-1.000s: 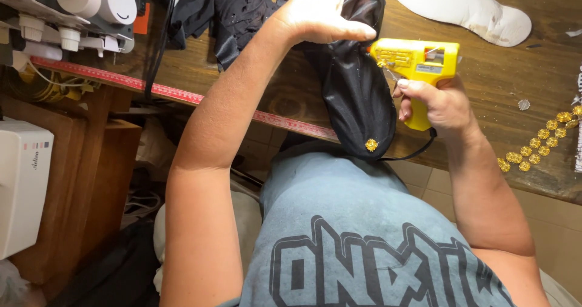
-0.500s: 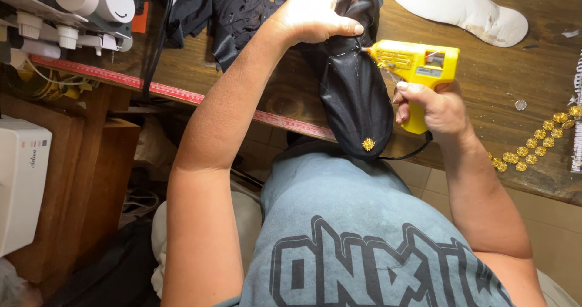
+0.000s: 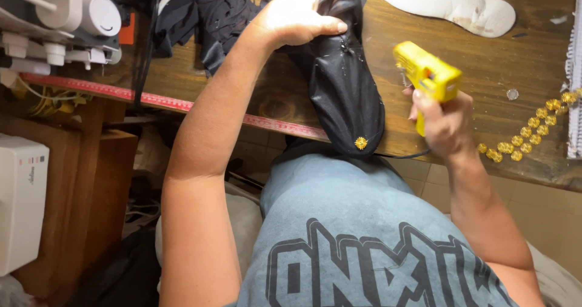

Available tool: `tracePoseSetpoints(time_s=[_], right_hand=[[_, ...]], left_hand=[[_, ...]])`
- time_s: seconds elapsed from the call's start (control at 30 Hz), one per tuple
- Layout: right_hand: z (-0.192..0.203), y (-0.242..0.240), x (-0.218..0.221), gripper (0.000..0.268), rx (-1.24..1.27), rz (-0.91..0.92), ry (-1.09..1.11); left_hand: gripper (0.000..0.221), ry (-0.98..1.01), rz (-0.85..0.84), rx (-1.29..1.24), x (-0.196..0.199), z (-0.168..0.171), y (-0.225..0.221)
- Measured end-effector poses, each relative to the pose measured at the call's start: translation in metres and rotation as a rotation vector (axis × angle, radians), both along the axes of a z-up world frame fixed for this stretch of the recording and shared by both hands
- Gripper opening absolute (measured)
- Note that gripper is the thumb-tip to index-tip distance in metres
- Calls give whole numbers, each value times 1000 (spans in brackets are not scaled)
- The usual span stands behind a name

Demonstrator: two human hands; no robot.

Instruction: Decorating a black fabric garment with gold ornaments using a hot glue gun and scissors

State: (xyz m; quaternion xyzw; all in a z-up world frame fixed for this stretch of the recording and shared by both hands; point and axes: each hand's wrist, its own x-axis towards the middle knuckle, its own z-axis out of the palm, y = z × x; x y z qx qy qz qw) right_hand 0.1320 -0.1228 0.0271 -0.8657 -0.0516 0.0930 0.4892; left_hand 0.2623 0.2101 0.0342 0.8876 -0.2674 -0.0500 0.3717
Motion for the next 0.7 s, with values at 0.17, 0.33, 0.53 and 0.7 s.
tracePoseSetpoints(time_s=[0.17,0.33,0.53,0.7], right_hand=[[-30,7,-13,70,-700,-24,-280],[-51,-3,-21,90,-791,-77,-324],[-37,-105,-3,19,-397,-126,-561],[-73,-179,22,23,-537,-164,-506]], left_hand=[[34,-11,-85,42,-1,13,1],[38,78,-66,102,-3,29,-8],[33,250,-62,24,-8,42,-10],[19,293,16,82,-12,42,-9]])
